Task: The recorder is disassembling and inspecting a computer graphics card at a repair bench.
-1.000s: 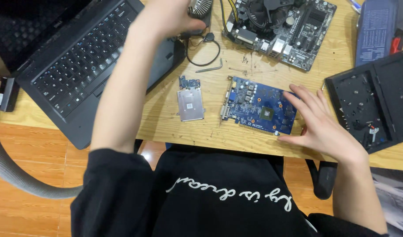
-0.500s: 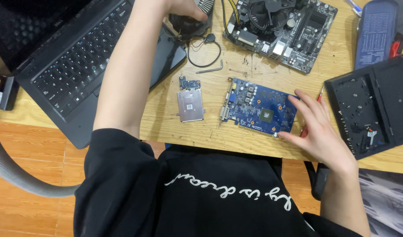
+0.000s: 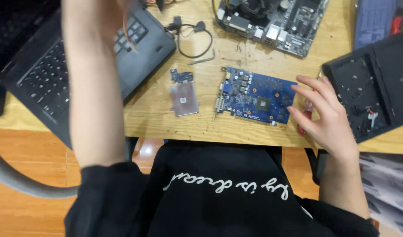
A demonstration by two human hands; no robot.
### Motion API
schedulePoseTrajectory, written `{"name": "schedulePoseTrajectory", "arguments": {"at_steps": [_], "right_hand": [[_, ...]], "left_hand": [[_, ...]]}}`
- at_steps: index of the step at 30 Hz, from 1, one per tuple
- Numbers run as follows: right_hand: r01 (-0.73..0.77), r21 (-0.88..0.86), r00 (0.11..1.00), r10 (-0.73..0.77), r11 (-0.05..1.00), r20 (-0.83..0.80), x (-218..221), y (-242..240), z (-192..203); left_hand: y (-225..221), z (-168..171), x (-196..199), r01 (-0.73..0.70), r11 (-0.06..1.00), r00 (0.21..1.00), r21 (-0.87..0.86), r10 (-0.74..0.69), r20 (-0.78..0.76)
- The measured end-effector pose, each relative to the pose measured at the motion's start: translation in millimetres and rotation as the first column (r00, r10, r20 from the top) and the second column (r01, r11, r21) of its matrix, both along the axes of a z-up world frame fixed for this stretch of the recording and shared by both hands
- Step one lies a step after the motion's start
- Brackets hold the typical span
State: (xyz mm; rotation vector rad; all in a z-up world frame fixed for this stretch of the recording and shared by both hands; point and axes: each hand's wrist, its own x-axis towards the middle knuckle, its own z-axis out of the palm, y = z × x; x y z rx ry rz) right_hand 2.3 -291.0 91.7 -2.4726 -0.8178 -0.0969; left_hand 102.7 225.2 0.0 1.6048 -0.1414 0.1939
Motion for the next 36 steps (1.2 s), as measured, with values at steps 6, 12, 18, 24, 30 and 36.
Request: {"name": "schedulePoseTrajectory", "arguments": {"at_steps": [6,12,18,24,30,36], "right_hand": [[-0.062,0.254,0.99,0.091,0.965,-0.105,-4,-2,-12],[-0.181,0.484,0.979,0.202,0.856,0.009,-6,3,-7],[-0.255,0.231,0.958,0.212,0.939,0.193,5,13,15],[-0.278,0.592,0.931,0.364,0.757,-0.029,3,-7,-37],[0.028,0.815,0.935,0.273,0.579,-0.226,13,-35,-39],[0.099,0.645,0.962,0.093,0.758,-0.257,7,-43,-52]], "left_hand": [[-198,70,-89,0.555,0.42,0.785,-0.718,-0.55,0.285],[-244,45,-98,0.589,0.487,0.706,-0.645,-0.698,0.118],[-266,78,-88,0.587,0.582,0.669,-0.563,-0.74,-0.067],[-263,80,-93,0.659,0.64,0.609,-0.395,-0.763,-0.219],[-216,88,-113,0.226,0.946,0.961,0.231,-0.256,0.107],[-219,94,-127,0.272,0.955,0.962,0.118,-0.272,-0.015]]}}
